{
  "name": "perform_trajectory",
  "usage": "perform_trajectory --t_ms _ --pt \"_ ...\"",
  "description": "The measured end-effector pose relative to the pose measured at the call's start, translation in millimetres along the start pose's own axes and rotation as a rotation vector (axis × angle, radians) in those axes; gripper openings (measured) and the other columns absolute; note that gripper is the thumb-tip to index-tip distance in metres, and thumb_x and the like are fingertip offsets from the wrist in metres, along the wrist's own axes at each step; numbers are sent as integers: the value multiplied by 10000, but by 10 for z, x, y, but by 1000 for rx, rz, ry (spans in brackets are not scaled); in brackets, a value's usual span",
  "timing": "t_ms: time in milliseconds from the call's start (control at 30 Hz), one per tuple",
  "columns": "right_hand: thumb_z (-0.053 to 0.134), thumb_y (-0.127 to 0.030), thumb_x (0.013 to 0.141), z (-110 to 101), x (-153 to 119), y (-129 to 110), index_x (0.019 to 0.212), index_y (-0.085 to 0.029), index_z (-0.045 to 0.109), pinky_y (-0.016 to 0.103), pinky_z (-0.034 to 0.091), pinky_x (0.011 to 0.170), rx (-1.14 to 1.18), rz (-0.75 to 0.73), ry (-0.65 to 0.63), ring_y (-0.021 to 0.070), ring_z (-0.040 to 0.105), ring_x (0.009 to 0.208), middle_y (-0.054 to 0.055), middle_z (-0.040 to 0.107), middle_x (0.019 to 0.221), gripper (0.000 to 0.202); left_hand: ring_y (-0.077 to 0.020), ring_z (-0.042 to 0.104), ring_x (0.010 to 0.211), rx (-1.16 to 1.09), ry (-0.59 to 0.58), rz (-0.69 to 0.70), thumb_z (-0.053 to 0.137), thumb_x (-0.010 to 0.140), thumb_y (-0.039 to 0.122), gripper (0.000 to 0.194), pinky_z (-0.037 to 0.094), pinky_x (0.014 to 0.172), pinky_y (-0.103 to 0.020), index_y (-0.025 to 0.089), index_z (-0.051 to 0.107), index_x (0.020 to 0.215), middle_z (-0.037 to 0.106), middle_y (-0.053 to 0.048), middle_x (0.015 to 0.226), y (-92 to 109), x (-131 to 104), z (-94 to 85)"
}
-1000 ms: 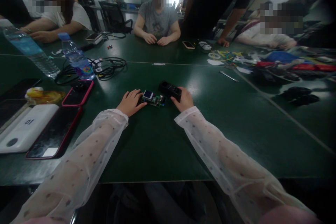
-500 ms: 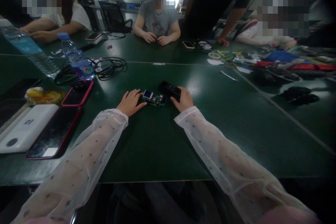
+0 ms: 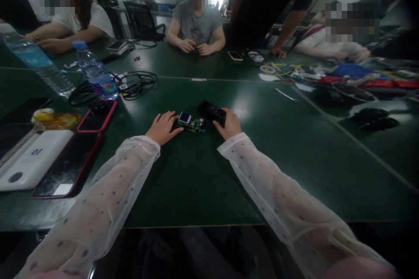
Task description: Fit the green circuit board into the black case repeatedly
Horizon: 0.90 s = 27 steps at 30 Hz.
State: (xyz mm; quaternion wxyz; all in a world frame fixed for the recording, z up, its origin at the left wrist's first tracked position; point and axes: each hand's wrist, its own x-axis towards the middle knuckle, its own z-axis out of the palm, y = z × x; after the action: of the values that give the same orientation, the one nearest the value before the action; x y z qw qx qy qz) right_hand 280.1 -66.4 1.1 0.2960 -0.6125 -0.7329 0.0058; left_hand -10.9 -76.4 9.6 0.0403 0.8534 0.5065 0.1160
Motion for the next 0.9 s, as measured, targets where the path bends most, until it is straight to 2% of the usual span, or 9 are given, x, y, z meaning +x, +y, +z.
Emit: perform_trajectory --t_ms 900 --pt "600 -337 783 15 -1 22 1286 -127 424 554 475 881 21 4 16 363 532 1093 196 552 1219 573 -300 275 1382 9 -4 0 299 933 602 643 201 1123 -513 152 381 1386 346 -133 1486 -2 11 11"
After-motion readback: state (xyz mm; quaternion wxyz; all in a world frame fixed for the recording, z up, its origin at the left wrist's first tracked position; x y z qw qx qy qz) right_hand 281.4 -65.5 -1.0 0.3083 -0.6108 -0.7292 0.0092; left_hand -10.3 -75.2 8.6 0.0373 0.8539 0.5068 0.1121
